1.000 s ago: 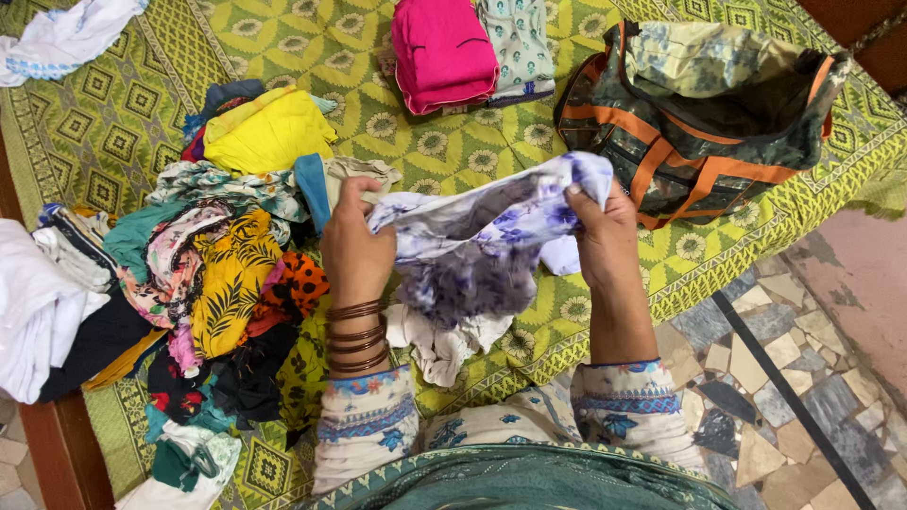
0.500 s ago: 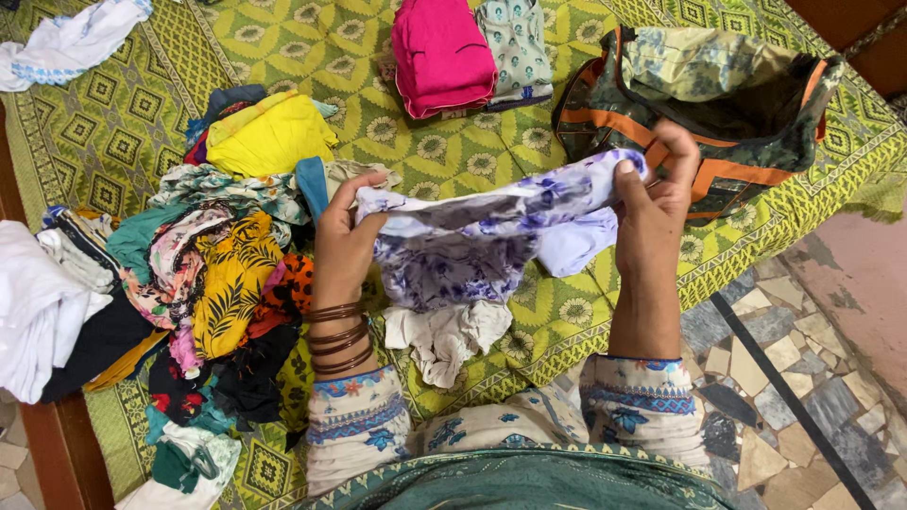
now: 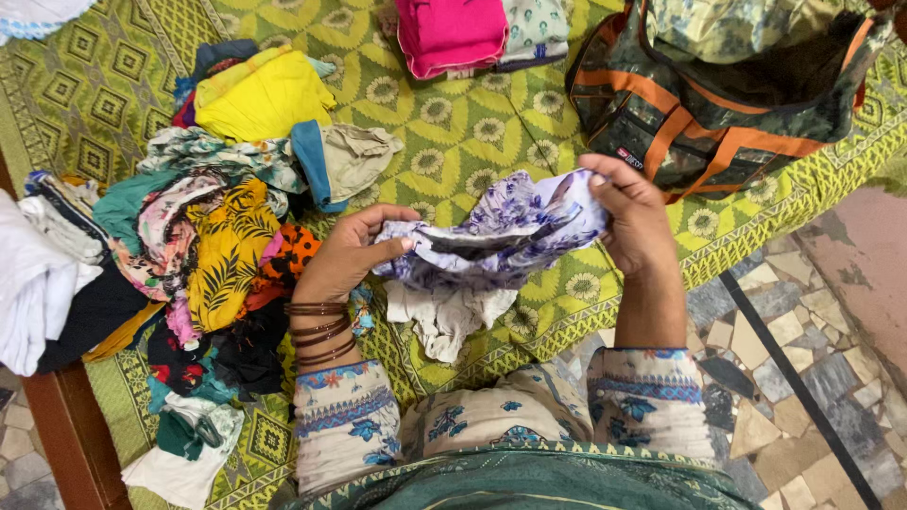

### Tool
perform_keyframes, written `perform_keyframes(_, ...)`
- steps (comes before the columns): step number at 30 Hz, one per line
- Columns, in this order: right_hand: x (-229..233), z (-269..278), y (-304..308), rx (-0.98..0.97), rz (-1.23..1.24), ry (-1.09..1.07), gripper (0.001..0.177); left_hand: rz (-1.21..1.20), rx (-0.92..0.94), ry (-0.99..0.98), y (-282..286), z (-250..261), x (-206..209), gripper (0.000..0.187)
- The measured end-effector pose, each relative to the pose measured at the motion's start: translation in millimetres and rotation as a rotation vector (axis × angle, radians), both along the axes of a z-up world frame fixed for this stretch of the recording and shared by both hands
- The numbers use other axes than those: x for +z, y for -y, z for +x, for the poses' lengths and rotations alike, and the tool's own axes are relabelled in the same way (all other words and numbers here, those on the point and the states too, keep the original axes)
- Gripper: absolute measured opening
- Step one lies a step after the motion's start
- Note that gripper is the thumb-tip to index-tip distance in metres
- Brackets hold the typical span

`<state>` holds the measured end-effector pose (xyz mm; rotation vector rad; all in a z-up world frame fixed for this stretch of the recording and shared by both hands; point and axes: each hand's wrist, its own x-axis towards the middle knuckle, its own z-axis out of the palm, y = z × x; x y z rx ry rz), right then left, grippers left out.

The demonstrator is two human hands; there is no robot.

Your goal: The person folds various clothing items one by one by hand and stacks them on the bed.

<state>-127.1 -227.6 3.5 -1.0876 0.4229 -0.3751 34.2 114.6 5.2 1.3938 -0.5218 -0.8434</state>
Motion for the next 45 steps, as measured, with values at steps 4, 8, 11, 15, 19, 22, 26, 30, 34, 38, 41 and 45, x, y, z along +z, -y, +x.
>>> perform_keyframes(4, -70.7, 4.3, 4.7, 0.024, -0.686, -0.539, 0.029, 0.689, 0.169, 0.238, 21.8, -9.2, -39.6, 0.061)
perform_keyframes(8, -142.5, -2.2, -21.3, -0.014, -1.312, -0.503, 0.038, 0.846, 0.111, 0.782, 50.0, -38.0, -104.3, 0.056)
perform_keyframes(11, -194.4, -5.8, -55.7, 0.248, -1.086, -0.453, 0.029, 0.862, -0.135, 0.774, 66.3, -73.1, -161.9, 0.043)
perform_keyframes(15, -230.3, -24.6, -86.1, 0.414, -1.199, -0.417, 0.031, 0.843, -0.2, 0.781, 57.2, -104.1, -209.7, 0.031)
perform_keyframes(19, -230.9, -16.8, -90.7, 0.539, -1.138, -0.732, 0.03, 0.742, -0.014, 0.648, 53.3, -88.6, -226.9, 0.02)
perform_keyframes(22, -215.2, 2.1, -88.9, 0.427, -1.12, -0.705, 0.036, 0.779, 0.088, 0.793, 54.9, -68.3, -223.5, 0.023)
perform_keyframes(26, -190.7, 21.2, -90.6, 0.338, -1.143, -0.565, 0.049, 0.872, 0.036, 0.868, 58.2, -48.5, -225.1, 0.028)
perform_keyframes(30, -183.6, 32.6, -90.6, 0.45, -1.195, -0.629, 0.036, 0.976, -0.064, 0.957, 55.4, -40.3, -234.9, 0.019)
perform_keyframes(34, -181.5, 32.4, -90.1, 0.506, -1.19, -0.666, 0.032, 0.923, -0.224, 1.002, 47.5, -30.6, -233.0, 0.02)
perform_keyframes(38, -193.7, 29.3, -91.8, 0.537, -1.245, -0.607, 0.037, 0.94, -0.319, 1.005, 39.9, -22.1, -221.2, 0.028)
perform_keyframes(41, -202.0, 26.4, -91.0, 0.512, -1.285, -0.575, 0.03, 1.021, -0.344, 0.988, 41.6, -20.8, -212.2, 0.025)
perform_keyframes(45, -198.7, 26.8, -90.2, 0.477, -1.272, -0.656, 0.021, 0.994, -0.318, 0.942, 40.8, -17.0, -197.8, 0.024)
